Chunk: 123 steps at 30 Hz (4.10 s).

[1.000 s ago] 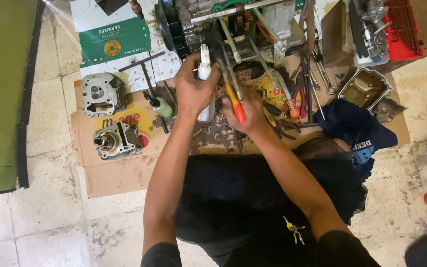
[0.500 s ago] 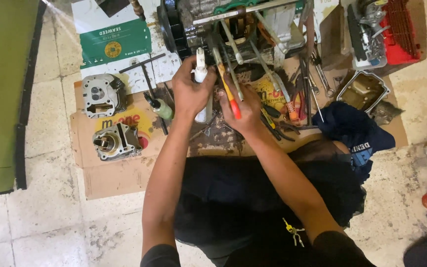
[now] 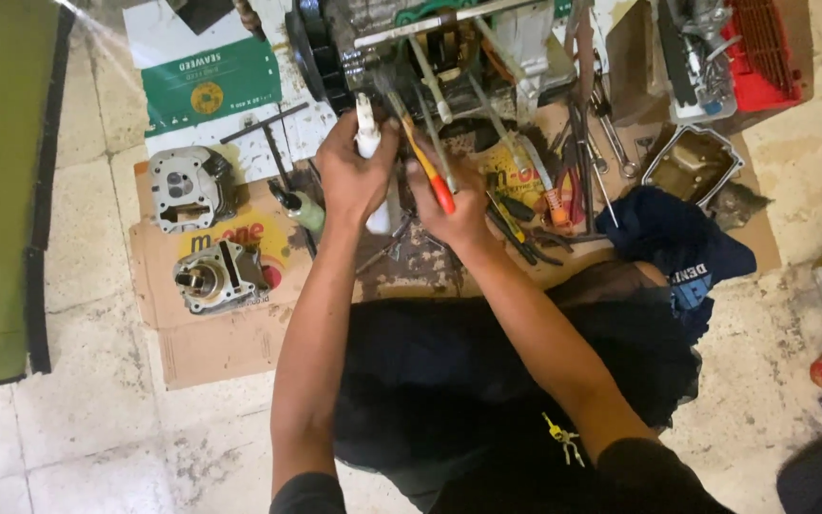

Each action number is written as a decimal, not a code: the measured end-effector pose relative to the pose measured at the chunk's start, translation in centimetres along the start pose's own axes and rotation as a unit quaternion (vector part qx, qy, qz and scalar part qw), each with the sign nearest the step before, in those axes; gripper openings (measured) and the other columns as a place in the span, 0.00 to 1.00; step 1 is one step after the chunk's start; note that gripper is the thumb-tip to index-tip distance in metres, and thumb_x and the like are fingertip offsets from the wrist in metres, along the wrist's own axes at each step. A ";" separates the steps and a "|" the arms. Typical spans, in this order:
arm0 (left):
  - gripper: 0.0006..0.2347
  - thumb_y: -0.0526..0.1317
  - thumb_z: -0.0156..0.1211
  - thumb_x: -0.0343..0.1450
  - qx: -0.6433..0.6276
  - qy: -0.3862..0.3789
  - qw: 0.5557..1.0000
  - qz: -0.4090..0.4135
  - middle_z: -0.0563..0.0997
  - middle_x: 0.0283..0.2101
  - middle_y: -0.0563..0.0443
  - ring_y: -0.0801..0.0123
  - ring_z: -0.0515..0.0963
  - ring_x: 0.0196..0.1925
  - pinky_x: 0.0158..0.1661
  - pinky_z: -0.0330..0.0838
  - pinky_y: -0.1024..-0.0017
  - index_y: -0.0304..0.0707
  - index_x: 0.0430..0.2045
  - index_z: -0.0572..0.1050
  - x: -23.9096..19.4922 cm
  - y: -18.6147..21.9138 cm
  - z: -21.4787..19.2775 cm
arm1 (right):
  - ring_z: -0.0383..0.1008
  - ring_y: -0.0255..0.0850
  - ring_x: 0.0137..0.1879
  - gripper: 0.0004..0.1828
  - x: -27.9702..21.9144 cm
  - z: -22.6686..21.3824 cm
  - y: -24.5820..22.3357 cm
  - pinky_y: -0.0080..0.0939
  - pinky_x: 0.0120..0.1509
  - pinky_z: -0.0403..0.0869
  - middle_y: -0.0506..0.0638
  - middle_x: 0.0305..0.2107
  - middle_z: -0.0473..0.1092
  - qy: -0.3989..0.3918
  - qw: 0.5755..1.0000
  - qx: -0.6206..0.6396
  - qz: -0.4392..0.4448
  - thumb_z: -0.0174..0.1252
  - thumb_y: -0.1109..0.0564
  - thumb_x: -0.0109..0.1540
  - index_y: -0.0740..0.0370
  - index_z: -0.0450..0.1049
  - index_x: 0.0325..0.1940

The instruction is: Applying sealant and assembling various components of a motorcycle engine on a workshop floor.

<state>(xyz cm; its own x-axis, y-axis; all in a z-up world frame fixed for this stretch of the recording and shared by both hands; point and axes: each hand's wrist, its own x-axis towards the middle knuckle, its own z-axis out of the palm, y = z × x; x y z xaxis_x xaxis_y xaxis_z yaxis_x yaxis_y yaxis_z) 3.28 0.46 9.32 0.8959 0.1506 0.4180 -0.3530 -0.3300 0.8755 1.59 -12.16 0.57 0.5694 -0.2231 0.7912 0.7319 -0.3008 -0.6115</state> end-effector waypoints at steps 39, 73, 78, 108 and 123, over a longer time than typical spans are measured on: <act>0.08 0.38 0.73 0.63 -0.033 -0.039 0.998 0.036 0.81 0.27 0.42 0.56 0.84 0.29 0.27 0.74 0.64 0.39 0.32 0.83 -1.7 -3.6 -1.1 | 0.74 0.52 0.19 0.07 -2.4 -2.1 0.3 0.40 0.26 0.72 0.56 0.19 0.75 -0.028 0.998 -0.054 0.001 0.64 0.62 0.62 0.61 0.85 0.42; 0.17 0.35 0.74 0.69 0.085 0.100 0.991 0.008 0.82 0.44 0.27 0.33 0.80 0.48 0.48 0.76 0.46 0.25 0.49 0.78 -12.4 -16.6 -0.2 | 0.80 0.45 0.27 0.02 1.2 -5.8 -1.7 0.39 0.23 0.76 0.61 0.28 0.77 0.013 0.976 0.018 0.217 0.59 0.65 0.64 0.66 0.76 0.40; 0.27 0.46 0.76 0.67 0.119 0.046 0.982 -0.143 0.78 0.53 0.32 0.36 0.76 0.57 0.56 0.73 0.44 0.30 0.56 0.72 -13.2 -18.5 0.5 | 0.79 0.49 0.22 0.05 -2.6 -3.7 -2.2 0.42 0.21 0.75 0.62 0.19 0.75 -0.014 0.978 0.042 0.203 0.58 0.64 0.63 0.70 0.78 0.38; 0.42 0.43 0.75 0.64 0.088 -0.023 0.962 -0.259 0.60 0.69 0.24 0.30 0.57 0.72 0.70 0.54 0.38 0.28 0.69 0.54 -14.3 -12.0 -1.8 | 0.77 0.52 0.17 0.07 0.8 -5.3 -1.1 0.41 0.20 0.74 0.67 0.16 0.73 0.211 0.900 0.129 0.359 0.56 0.56 0.63 0.63 0.68 0.37; 0.48 0.47 0.76 0.67 0.063 -0.042 0.948 -0.308 0.51 0.74 0.25 0.33 0.49 0.76 0.72 0.48 0.39 0.28 0.73 0.42 -13.8 -12.4 -2.3 | 0.79 0.58 0.21 0.11 1.3 -2.9 -5.0 0.48 0.23 0.78 0.72 0.19 0.73 0.097 0.938 0.201 0.265 0.52 0.65 0.63 0.62 0.65 0.25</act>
<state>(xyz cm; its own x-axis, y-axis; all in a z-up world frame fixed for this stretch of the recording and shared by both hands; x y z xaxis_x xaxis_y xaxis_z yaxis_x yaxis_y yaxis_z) -5.31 4.59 -6.72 0.9419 0.2776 -0.1891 0.2748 -0.3131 0.9091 -2.40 -13.69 4.71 0.8428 -0.4189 0.3380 0.4694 0.2650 -0.8423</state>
